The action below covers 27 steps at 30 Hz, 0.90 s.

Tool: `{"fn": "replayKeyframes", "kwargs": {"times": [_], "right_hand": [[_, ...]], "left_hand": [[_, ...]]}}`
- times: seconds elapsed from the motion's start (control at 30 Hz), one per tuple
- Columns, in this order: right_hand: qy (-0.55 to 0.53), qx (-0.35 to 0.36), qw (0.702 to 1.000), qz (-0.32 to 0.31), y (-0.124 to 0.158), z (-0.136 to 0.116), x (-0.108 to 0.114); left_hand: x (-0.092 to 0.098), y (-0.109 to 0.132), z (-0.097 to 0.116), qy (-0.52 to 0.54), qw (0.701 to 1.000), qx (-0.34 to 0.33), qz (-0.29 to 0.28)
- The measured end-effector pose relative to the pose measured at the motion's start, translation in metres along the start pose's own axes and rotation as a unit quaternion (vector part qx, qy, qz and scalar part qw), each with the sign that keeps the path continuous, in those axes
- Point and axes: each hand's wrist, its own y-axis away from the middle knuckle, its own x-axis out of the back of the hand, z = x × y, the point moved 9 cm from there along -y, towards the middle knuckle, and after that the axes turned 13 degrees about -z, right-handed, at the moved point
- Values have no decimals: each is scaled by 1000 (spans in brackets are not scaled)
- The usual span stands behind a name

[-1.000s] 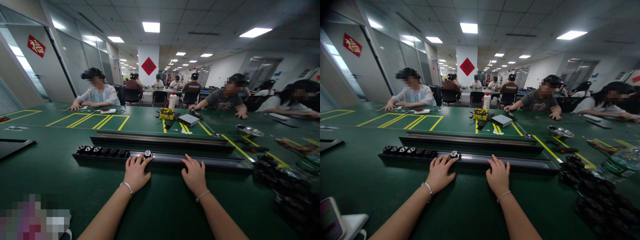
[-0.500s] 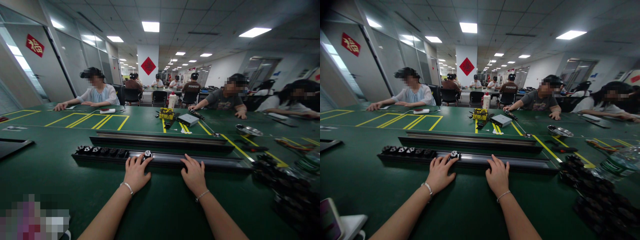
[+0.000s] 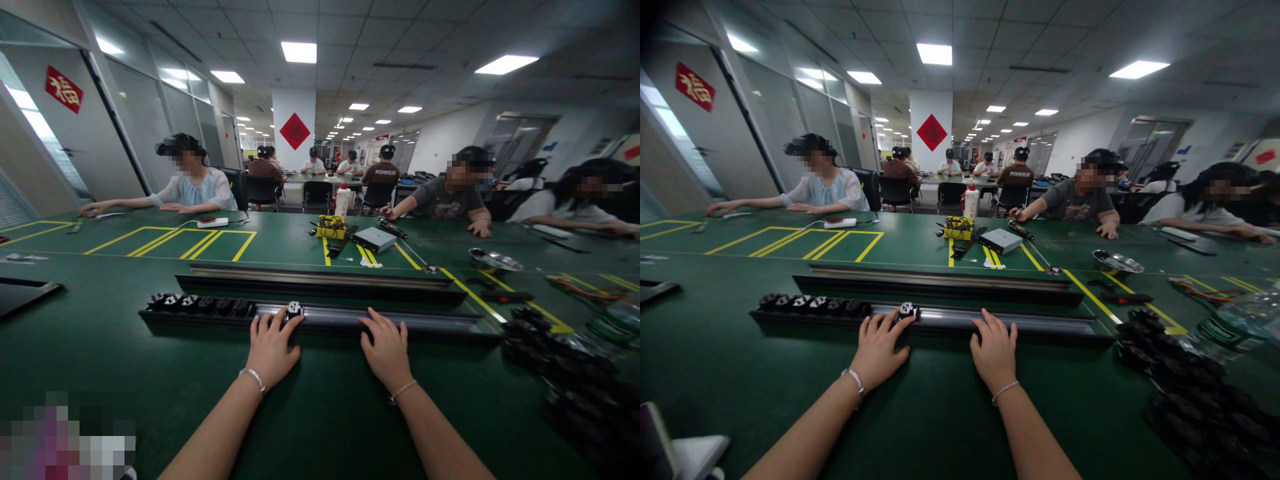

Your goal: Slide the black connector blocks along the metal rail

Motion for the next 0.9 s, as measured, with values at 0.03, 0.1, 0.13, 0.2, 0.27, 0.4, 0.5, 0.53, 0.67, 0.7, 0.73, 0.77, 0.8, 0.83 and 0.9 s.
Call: {"fn": "replayKeyframes", "kwargs": {"times": [0.03,0.1,0.13,0.2,0.27,0.4,0.5,0.53,0.67,0.7,0.73,0.77,0.8,0.83,0.9], "right_hand": [[-1,1,1000,1,0,0,0],[-3,2,1000,5,-1,0,0],[-2,3,1000,8,-1,0,0],[0,3,1000,14,-2,1,0],[5,1,1000,22,-2,1,-1],[13,-1,999,35,-2,-1,0],[19,-7,999,35,-3,-3,1],[22,-10,999,34,-3,-4,2],[40,-22,999,29,-7,-13,0],[43,-25,998,30,-8,-16,0],[44,-26,998,33,-8,-18,-1],[43,-17,998,36,-8,-22,-2],[40,1,998,40,-8,-27,-3],[37,25,998,41,-8,-32,-5],[29,63,997,41,-9,-37,-7]], "left_hand": [[0,0,0,1,1000,-1,1],[-1,-1,-1,4,1000,-3,4],[-1,-1,-1,4,1000,-3,5],[-2,-2,-1,6,1000,-5,6],[-3,-2,-1,10,1000,-6,4],[-3,-3,-1,15,1000,-2,-8],[0,-7,-1,18,999,13,-29],[2,-9,-1,21,999,16,-39],[1,-15,3,34,996,23,-75],[1,-15,4,36,997,22,-70],[1,-14,5,36,998,21,-56],[2,-13,6,34,999,18,-37],[3,-11,6,32,999,19,-16],[3,-10,6,27,1000,15,-2],[1,-8,7,28,1000,7,8]]}}
